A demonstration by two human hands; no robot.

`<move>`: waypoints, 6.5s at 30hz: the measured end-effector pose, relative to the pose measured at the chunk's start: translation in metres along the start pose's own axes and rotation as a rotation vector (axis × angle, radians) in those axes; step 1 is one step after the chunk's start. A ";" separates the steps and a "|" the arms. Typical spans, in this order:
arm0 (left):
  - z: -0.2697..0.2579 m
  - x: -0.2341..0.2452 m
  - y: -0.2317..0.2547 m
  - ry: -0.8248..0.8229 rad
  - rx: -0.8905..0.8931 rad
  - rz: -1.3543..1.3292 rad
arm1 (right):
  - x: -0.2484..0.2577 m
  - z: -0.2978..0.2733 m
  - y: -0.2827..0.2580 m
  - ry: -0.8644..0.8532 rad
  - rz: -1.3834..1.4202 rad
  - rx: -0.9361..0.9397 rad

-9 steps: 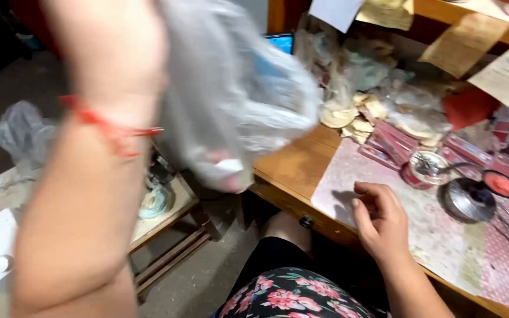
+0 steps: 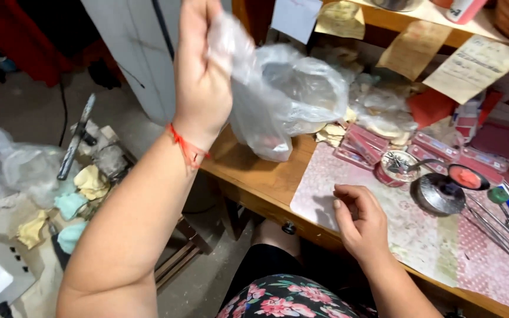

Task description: Inspecting a dental model and checking patient references on a smartphone and a handwritten note.

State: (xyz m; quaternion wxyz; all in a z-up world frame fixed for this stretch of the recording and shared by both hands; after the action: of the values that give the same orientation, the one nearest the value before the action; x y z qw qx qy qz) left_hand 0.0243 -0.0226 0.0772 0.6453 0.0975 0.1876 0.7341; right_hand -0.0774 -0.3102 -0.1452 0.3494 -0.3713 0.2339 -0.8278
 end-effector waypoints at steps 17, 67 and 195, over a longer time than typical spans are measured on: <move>-0.165 -0.009 -0.026 -0.951 -0.179 0.614 | -0.076 0.076 -0.145 -0.512 -0.096 1.009; -0.242 0.046 -0.079 -0.446 0.722 0.513 | 0.028 0.011 -0.017 -0.121 -0.579 0.126; -0.283 -0.058 0.020 -0.180 0.840 -0.349 | 0.044 -0.051 0.053 0.040 0.747 -0.529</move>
State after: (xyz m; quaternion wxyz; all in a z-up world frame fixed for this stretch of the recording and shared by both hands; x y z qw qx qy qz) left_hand -0.0948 -0.1240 -0.1666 0.6775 0.3808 0.4253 0.4637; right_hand -0.1171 -0.3710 -0.1908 0.5126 -0.3221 0.5616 -0.5640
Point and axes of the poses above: each hand's wrist, its own z-axis towards the middle knuckle, its own x-axis out of the back of the hand, y = z × x, the point moved 9 cm from there along z, towards the middle knuckle, and after that the axes turned 8 degrees about y, right-handed, at the moved point
